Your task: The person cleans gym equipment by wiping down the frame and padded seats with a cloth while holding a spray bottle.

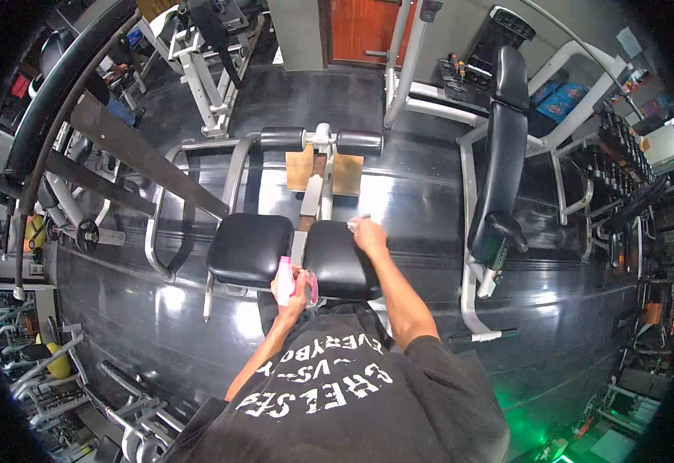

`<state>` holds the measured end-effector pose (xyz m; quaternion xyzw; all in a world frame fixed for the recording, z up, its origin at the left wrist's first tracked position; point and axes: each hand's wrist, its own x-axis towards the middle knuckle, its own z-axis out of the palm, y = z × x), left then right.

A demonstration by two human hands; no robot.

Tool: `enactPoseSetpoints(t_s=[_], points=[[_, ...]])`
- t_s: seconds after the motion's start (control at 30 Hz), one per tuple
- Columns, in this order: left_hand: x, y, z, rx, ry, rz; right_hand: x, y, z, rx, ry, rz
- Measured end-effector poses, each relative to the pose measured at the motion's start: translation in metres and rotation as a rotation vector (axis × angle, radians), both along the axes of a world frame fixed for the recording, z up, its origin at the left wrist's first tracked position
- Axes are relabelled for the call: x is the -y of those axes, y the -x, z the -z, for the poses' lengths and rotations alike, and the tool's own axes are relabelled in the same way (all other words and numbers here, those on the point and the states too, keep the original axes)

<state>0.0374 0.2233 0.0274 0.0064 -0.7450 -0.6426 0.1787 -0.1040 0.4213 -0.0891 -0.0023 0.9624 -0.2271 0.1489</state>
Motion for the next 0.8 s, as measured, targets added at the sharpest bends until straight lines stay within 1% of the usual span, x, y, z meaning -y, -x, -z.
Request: enactPoseSetpoints(t_s=[0.03,0.07,0.1,0.13,0.17,0.2,0.27,0.33,0.37,0.4,0.43,0.47,0.5,0.53,0.57,0.6,0.67,0.7,0.73,0.77,0.8], points=[[-0.005,0.001,0.005,-0.004,-0.075,0.028,0.012,0.0,-0.012,0.037,-0.049,-0.059],[-0.008,0.001,0.01,-0.008,-0.076,0.035,0.023,-0.001,-0.007,-0.009,0.001,-0.167],[-0.012,0.001,0.01,0.01,-0.063,0.053,0.043,0.0,-0.009,0.059,0.036,-0.189],[-0.016,0.001,0.011,0.028,-0.05,0.069,0.061,-0.004,-0.013,0.042,0.101,-0.277],[-0.017,0.002,0.009,0.017,0.008,0.089,0.073,-0.008,-0.022,-0.008,0.162,-0.481],[-0.018,0.003,0.008,0.014,0.011,0.089,0.087,-0.008,-0.021,0.096,0.373,-0.527],[-0.021,0.004,0.006,0.021,0.004,0.108,0.094,0.0,-0.047,0.276,0.535,-0.704],[-0.02,0.005,0.005,0.004,0.017,0.104,0.091,0.009,-0.038,0.304,0.795,-0.622],[-0.019,0.004,0.007,0.027,-0.009,0.096,0.086,0.015,-0.032,0.279,0.872,-0.515],[-0.019,0.005,0.011,0.05,-0.037,0.088,0.075,0.021,-0.045,0.238,0.769,-0.379],[-0.019,0.006,0.014,0.022,-0.081,0.059,0.068,0.02,-0.047,0.103,0.703,-0.254],[-0.018,0.007,0.018,0.023,-0.079,0.053,0.053,0.026,-0.037,-0.2,0.598,-0.324],[-0.015,0.008,0.023,0.032,-0.043,0.028,0.042,0.026,-0.016,-0.419,0.432,-0.283],[-0.013,0.01,0.025,0.04,-0.007,0.005,0.028,0.019,-0.025,-0.29,0.318,-0.22],[-0.014,0.013,0.009,0.03,0.057,-0.008,0.013,0.017,-0.001,-0.081,0.153,-0.285],[-0.014,0.015,0.01,0.029,0.057,-0.01,0.0,0.014,0.009,-0.082,0.153,-0.287],[-0.013,0.017,0.015,0.016,0.063,0.004,-0.011,0.009,0.019,-0.146,0.344,-0.449],[-0.013,0.019,0.006,-0.02,0.137,0.006,-0.009,0.004,0.011,-0.144,0.346,-0.454],[-0.013,0.018,0.008,-0.015,0.136,0.006,-0.01,-0.007,-0.006,-0.117,0.268,-0.435],[-0.013,0.016,0.012,0.022,0.097,0.011,-0.011,-0.02,-0.03,-0.09,0.186,-0.413],[-0.014,0.019,0.018,0.058,0.051,0.011,-0.01,-0.039,-0.057,-0.083,0.2,-0.358]])
